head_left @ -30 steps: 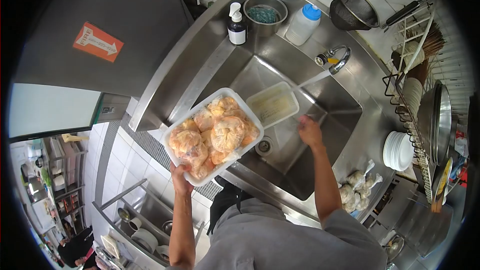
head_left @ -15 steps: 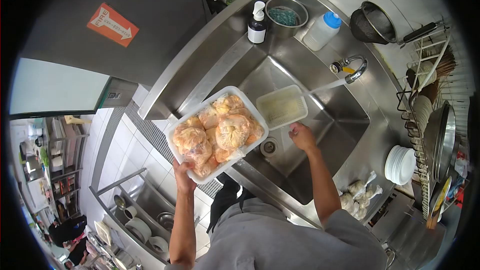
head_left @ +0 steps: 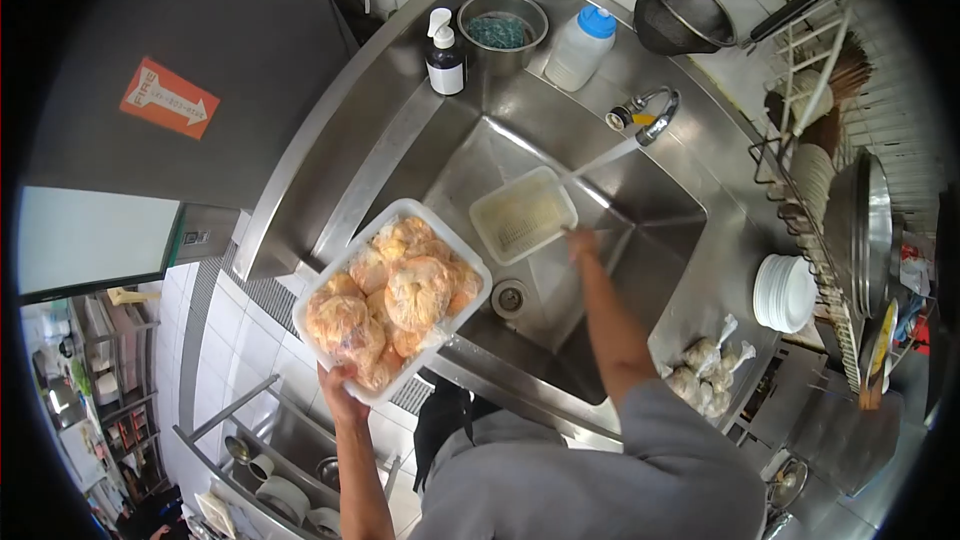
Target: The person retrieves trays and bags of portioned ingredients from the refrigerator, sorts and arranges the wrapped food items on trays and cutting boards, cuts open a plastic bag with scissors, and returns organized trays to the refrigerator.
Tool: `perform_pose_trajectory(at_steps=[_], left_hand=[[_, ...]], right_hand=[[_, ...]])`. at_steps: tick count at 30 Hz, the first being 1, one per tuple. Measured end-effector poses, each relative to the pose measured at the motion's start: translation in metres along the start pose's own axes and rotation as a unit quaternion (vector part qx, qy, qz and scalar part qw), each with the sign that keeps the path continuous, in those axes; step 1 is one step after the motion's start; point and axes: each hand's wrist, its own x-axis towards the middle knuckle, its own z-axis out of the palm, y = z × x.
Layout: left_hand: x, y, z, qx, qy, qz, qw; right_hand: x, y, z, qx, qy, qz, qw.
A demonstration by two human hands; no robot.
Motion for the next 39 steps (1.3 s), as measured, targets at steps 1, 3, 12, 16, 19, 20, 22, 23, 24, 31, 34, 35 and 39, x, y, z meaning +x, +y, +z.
perform_pose_trajectory(at_steps=[1, 3, 12, 16, 19, 20, 22, 23, 24, 31, 34, 35, 39], left_hand=[[0.001, -0.005, -0.008, -0.008, 0.016, -0.010, 1.000], [-0.001, -0.012, -0.023, -0.007, 0.026, -0.022, 0.999], [-0.007, -0.010, -0.026, 0.016, 0.054, -0.008, 0.998], [-0.007, -0.016, -0.026, 0.021, 0.074, -0.003, 0.997], [0.000, -0.015, -0.029, 0.023, 0.069, -0.013, 0.997], [0.001, -0.013, -0.030, 0.032, 0.074, -0.021, 0.997], [0.005, -0.015, -0.029, 0.029, 0.066, -0.011, 0.997], [0.008, -0.014, -0.027, 0.037, 0.058, -0.014, 0.998], [0.011, -0.012, -0.024, 0.043, 0.051, -0.015, 0.998], [0.031, -0.011, 0.029, 0.013, 0.016, -0.018, 1.000], [0.030, -0.005, 0.042, 0.001, -0.011, -0.026, 1.000], [0.029, -0.003, 0.042, 0.000, -0.008, -0.022, 1.000], [0.023, 0.001, 0.037, 0.031, -0.037, -0.012, 0.999]], right_hand=[[0.017, 0.017, 0.076, 0.068, -0.117, 0.084, 0.987], [-0.017, -0.025, 0.113, 0.368, -0.201, 0.203, 0.885], [-0.070, -0.148, 0.015, 0.542, -0.096, 0.233, 0.802], [-0.087, -0.126, -0.003, 0.506, -0.100, 0.234, 0.824], [-0.087, -0.110, -0.006, 0.499, -0.095, 0.207, 0.836], [-0.083, -0.104, 0.000, 0.499, -0.106, 0.188, 0.839], [-0.074, -0.089, 0.018, 0.465, -0.125, 0.171, 0.860], [-0.068, -0.078, 0.031, 0.428, -0.143, 0.152, 0.879], [-0.063, -0.064, 0.051, 0.429, -0.141, 0.150, 0.879], [-0.064, -0.065, 0.014, 0.227, -0.065, 0.037, 0.971], [-0.088, -0.086, -0.068, 0.478, -0.178, 0.101, 0.854], [-0.094, -0.090, -0.078, 0.505, -0.188, 0.073, 0.839], [-0.116, -0.099, -0.110, 0.525, -0.204, 0.010, 0.827]])
